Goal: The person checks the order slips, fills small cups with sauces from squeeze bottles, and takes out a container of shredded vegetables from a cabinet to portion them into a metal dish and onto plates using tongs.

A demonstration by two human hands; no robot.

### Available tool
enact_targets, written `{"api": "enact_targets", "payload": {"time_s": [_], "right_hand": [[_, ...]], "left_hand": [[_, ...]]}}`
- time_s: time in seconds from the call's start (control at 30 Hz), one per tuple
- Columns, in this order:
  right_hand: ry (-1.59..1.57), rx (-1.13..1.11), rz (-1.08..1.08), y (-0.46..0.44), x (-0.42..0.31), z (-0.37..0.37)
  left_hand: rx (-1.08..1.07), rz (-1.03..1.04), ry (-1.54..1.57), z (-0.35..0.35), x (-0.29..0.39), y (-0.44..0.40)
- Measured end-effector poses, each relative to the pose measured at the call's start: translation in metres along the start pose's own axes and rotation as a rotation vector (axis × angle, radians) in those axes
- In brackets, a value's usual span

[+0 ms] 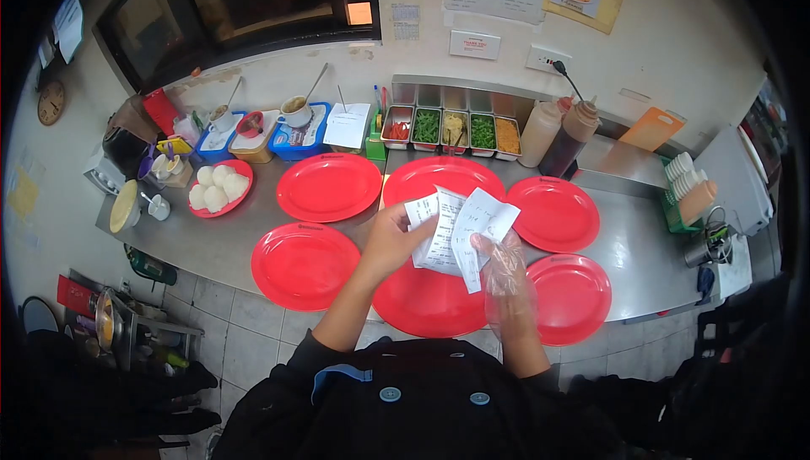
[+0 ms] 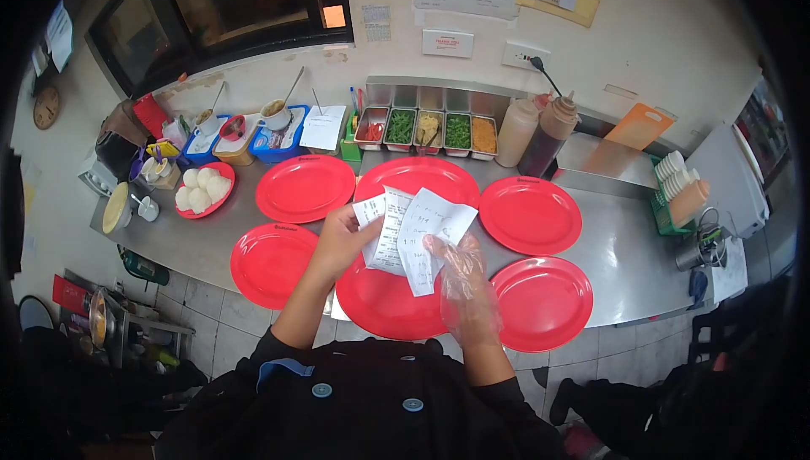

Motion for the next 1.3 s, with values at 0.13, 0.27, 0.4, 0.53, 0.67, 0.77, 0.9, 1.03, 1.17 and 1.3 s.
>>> {"api": "enact_targets", "payload": {"time_s": [0.13,0.27,0.4,0.53,0.67,0.77,0.9,1.03,1.17,1.3], "right_hand": [[0.086,-0.006,0.036,0.006,-0.012,0.006],[-0.047,0.08,-0.028,0.01,-0.013,0.006],[-0.033,0.049,-0.026,0.01,-0.006,-0.004],[0.038,-0.008,0.065,0.015,-0.003,0.005],[-0.024,-0.05,0.054,0.017,-0.001,0.007],[-0.11,-0.049,0.044,0.021,-0.003,0.009],[-0.128,0.085,-0.007,0.022,0.0,-0.012],[-0.057,0.185,-0.058,0.028,-0.001,-0.036],[-0.06,0.202,-0.068,0.032,0.006,-0.06],[0.054,0.291,0.033,0.042,0.013,-0.067]], "left_hand": [[-0.085,-0.032,0.009,-0.012,0.012,-0.008],[0.132,0.039,0.334,-0.022,0.02,-0.003],[0.125,-0.009,0.246,-0.018,0.022,-0.003],[-0.117,0.02,-0.128,-0.005,0.043,-0.005],[0.013,0.057,0.156,-0.01,0.041,-0.005],[0.061,0.113,0.166,-0.019,0.024,-0.004],[0.377,0.119,0.177,-0.071,-0.027,0.007],[0.398,-0.044,-0.009,-0.075,-0.069,0.036],[0.413,-0.225,0.191,-0.066,-0.105,0.075],[0.33,-0.305,0.207,-0.051,-0.145,0.092]]}}
Point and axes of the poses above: each hand's wrist, its own y-axis away from the middle knuckle, its own z-axis out of the palm, x = y × z, the point moved 6 cm from there along -y, towards the middle knuckle, and after that the axes turned 11 degrees about -x, right-handed, at the moved point
